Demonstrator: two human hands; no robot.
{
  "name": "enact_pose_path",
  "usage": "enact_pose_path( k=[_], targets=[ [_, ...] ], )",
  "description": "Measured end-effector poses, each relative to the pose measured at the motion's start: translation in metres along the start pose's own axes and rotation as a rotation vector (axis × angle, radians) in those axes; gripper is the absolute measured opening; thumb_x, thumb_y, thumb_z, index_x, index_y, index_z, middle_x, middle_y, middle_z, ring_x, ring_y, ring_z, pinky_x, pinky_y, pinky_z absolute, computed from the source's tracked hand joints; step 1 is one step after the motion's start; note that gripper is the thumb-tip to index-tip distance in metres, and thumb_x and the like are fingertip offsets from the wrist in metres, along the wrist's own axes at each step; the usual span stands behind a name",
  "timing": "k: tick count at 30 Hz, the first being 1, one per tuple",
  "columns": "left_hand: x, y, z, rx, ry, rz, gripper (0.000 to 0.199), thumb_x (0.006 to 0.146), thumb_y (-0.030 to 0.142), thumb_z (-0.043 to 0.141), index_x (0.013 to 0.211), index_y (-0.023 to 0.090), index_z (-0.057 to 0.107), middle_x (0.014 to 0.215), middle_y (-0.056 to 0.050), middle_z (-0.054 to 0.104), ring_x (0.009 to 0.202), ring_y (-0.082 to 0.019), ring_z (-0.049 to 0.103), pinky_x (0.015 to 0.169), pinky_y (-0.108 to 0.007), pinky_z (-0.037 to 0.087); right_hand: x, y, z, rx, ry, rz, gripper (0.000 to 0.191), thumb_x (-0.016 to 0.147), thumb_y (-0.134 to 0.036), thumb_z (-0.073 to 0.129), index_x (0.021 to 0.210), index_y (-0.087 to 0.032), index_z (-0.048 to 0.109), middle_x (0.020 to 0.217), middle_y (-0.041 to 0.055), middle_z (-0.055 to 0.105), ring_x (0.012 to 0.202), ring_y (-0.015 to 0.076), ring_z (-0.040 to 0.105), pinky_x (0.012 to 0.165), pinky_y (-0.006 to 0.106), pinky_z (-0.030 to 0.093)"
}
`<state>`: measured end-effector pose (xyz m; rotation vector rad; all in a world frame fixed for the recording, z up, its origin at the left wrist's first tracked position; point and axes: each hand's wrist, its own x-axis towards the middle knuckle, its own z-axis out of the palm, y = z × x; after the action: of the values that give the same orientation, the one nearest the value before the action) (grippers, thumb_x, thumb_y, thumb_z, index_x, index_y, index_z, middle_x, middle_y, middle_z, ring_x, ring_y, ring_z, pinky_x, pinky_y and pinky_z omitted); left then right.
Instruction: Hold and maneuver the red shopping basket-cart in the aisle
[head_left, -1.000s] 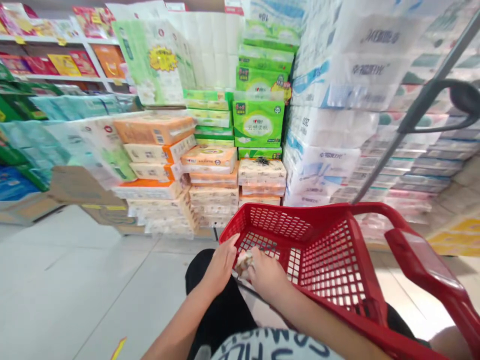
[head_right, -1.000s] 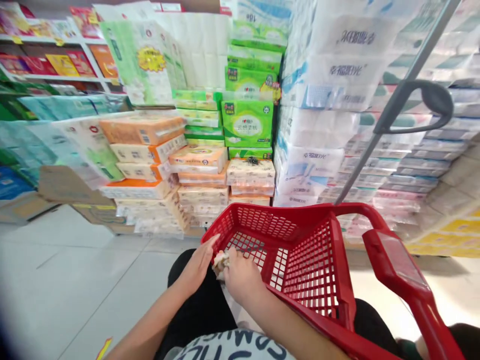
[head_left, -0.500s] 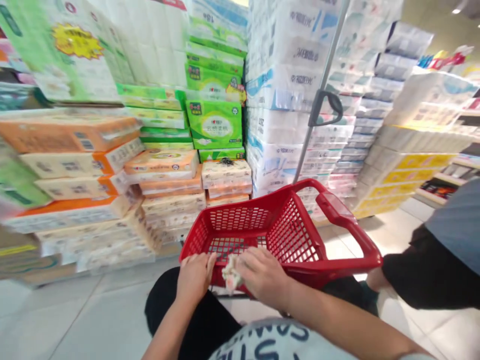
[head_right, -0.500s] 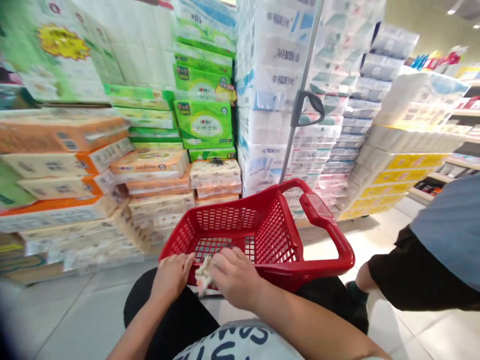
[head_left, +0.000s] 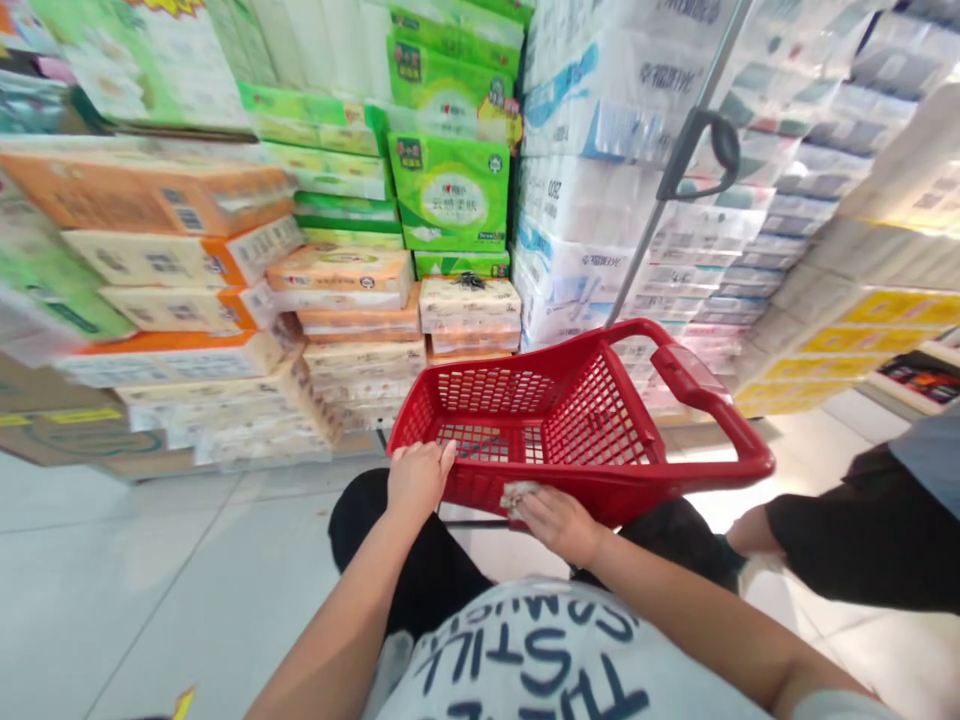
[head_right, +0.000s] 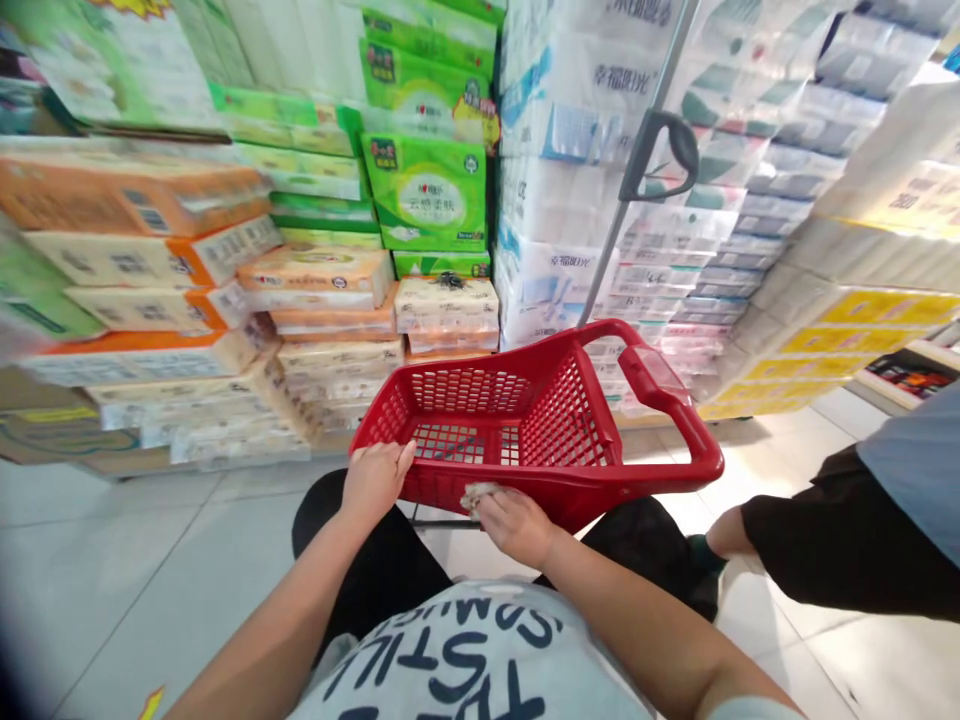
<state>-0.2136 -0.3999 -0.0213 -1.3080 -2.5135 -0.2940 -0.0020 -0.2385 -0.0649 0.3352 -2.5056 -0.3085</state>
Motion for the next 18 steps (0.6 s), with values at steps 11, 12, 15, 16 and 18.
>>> enact_pose_path(
  k=[11, 12, 15, 16, 18],
  targets=[
    [0.01, 0.002, 0.01, -0.024, 0.087, -0.018, 0.057, 0.098, 0.043, 0.02, 0.077, 0.017, 0.066, 0.076, -0.009, 0.069, 0.08, -0.024, 0.062, 0.073, -0.037, 0.034, -0.022, 0.012, 0.008, -0.057, -0.194, 0.056, 0.044, 0.095, -0.016, 0.044, 0.139, -0.016, 0.045, 0.145, 0.0079, 0.045, 0.136, 0.022, 0.035, 0.104, 0.037, 0.041],
    [0.011, 0.002, 0.01, -0.029, 0.09, -0.014, 0.056, 0.098, 0.043, 0.021, 0.078, 0.017, 0.066, 0.076, -0.01, 0.069, 0.08, -0.024, 0.062, 0.073, -0.038, 0.034, -0.025, 0.015, 0.009, -0.059, -0.2, 0.045, 0.045, 0.096, -0.014, 0.042, 0.14, -0.015, 0.044, 0.145, 0.0072, 0.045, 0.138, 0.0208, 0.033, 0.104, 0.036, 0.041],
    [0.014, 0.003, 0.01, -0.052, 0.086, -0.017, 0.056, 0.098, 0.043, 0.021, 0.077, 0.017, 0.066, 0.076, -0.01, 0.069, 0.08, -0.024, 0.062, 0.073, -0.038, 0.035, -0.026, 0.022, 0.011, -0.061, -0.2, -0.032, 0.042, 0.097, -0.013, 0.039, 0.139, -0.013, 0.045, 0.14, 0.0079, 0.051, 0.136, 0.019, 0.038, 0.101, 0.033, 0.045],
    [0.015, 0.004, 0.01, -0.061, 0.08, -0.021, 0.056, 0.097, 0.044, 0.021, 0.077, 0.017, 0.066, 0.076, -0.01, 0.069, 0.08, -0.024, 0.062, 0.073, -0.038, 0.035, -0.022, 0.024, 0.011, -0.052, -0.188, -0.065, 0.04, 0.097, -0.014, 0.039, 0.136, -0.012, 0.048, 0.137, 0.0084, 0.053, 0.134, 0.0191, 0.04, 0.1, 0.033, 0.045],
    [0.017, 0.006, 0.01, -0.074, 0.07, -0.026, 0.057, 0.097, 0.044, 0.021, 0.077, 0.016, 0.067, 0.077, -0.01, 0.07, 0.081, -0.024, 0.062, 0.073, -0.038, 0.035, -0.012, 0.026, 0.011, -0.022, -0.15, -0.121, 0.036, 0.097, -0.015, 0.042, 0.132, -0.013, 0.053, 0.136, 0.008, 0.055, 0.132, 0.0196, 0.042, 0.103, 0.033, 0.044]
  ],
)
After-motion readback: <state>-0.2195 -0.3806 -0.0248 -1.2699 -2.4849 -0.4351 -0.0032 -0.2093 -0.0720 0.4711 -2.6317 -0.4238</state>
